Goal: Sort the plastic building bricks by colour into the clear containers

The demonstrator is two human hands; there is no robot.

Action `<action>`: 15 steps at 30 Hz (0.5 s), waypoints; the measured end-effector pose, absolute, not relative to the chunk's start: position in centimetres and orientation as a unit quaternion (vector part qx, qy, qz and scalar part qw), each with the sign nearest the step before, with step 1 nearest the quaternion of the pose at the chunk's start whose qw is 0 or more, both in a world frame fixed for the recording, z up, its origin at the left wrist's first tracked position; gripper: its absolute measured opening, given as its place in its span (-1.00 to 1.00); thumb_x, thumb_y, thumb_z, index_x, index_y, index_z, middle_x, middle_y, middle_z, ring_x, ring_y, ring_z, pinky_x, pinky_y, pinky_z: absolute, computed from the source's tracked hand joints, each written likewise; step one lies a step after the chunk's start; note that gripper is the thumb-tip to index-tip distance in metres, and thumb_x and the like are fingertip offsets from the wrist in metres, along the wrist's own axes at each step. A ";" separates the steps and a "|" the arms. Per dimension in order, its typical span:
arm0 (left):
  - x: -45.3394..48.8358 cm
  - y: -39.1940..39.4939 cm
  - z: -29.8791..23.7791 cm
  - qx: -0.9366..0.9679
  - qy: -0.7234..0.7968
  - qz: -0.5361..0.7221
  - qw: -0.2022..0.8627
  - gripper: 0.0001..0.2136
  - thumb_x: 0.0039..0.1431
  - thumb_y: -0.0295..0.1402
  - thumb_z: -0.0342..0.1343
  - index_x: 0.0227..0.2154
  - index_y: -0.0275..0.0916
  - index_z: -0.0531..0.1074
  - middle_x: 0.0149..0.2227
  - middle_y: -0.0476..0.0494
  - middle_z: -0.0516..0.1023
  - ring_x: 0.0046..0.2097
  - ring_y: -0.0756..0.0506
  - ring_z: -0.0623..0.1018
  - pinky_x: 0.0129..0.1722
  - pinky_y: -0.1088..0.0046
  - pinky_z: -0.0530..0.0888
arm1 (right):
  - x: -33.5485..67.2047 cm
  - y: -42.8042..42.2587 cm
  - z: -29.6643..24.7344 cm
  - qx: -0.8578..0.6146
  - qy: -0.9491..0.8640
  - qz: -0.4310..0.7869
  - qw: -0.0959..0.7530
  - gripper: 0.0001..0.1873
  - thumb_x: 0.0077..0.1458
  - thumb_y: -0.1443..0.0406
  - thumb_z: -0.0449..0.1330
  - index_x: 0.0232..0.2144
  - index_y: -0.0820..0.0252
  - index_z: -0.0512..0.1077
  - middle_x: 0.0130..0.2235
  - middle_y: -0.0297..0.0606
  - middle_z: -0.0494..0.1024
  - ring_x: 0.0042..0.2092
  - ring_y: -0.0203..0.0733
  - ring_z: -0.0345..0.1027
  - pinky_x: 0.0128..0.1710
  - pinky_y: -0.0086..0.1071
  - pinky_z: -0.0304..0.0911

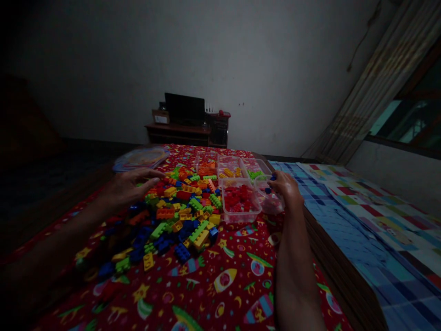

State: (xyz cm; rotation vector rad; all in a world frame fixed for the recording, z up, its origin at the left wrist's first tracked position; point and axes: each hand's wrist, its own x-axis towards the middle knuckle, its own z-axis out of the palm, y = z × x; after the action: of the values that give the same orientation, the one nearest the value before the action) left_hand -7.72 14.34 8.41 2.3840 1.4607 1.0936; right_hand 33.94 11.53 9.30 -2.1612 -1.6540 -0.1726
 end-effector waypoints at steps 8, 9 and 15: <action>-8.8 14.7 9.2 0.801 0.503 0.309 0.094 -0.69 0.03 -0.09 0.03 -0.30 -0.12 0.56 -0.21 -0.08 0.62 -0.21 -0.18 0.56 -0.19 0.35 0.49 | 28.9 12.3 12.1 -0.680 -0.632 -0.107 0.357 -0.71 0.09 0.28 0.06 -0.19 0.24 0.49 -0.33 -0.13 0.56 -0.29 -0.14 0.41 -0.26 -0.33 0.20; -8.9 14.7 9.2 0.808 0.500 0.295 0.107 -0.70 0.02 -0.10 0.04 -0.30 -0.12 0.56 -0.21 -0.07 0.62 -0.21 -0.18 0.56 -0.20 0.36 0.49 | 27.1 12.4 12.2 -0.640 -0.667 -0.093 0.369 -0.72 0.10 0.31 0.05 -0.19 0.24 0.48 -0.34 -0.15 0.56 -0.32 -0.19 0.40 -0.28 -0.37 0.19; -8.9 15.3 7.7 0.843 0.481 0.219 0.101 -0.74 0.04 -0.26 0.02 -0.27 -0.17 0.54 -0.20 -0.07 0.61 -0.18 -0.13 0.56 -0.16 0.41 0.45 | 16.8 12.6 7.7 -0.502 -0.838 -0.061 0.205 -0.75 0.14 0.40 -0.02 -0.39 0.24 0.47 -0.42 -0.22 0.50 -0.45 -0.33 0.23 -0.42 -0.44 -0.02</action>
State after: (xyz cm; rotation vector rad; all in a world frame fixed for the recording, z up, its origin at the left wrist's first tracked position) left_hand -8.85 15.26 7.70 2.4893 1.4220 0.6481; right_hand 16.85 12.56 7.68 -1.3985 -2.3361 -0.1710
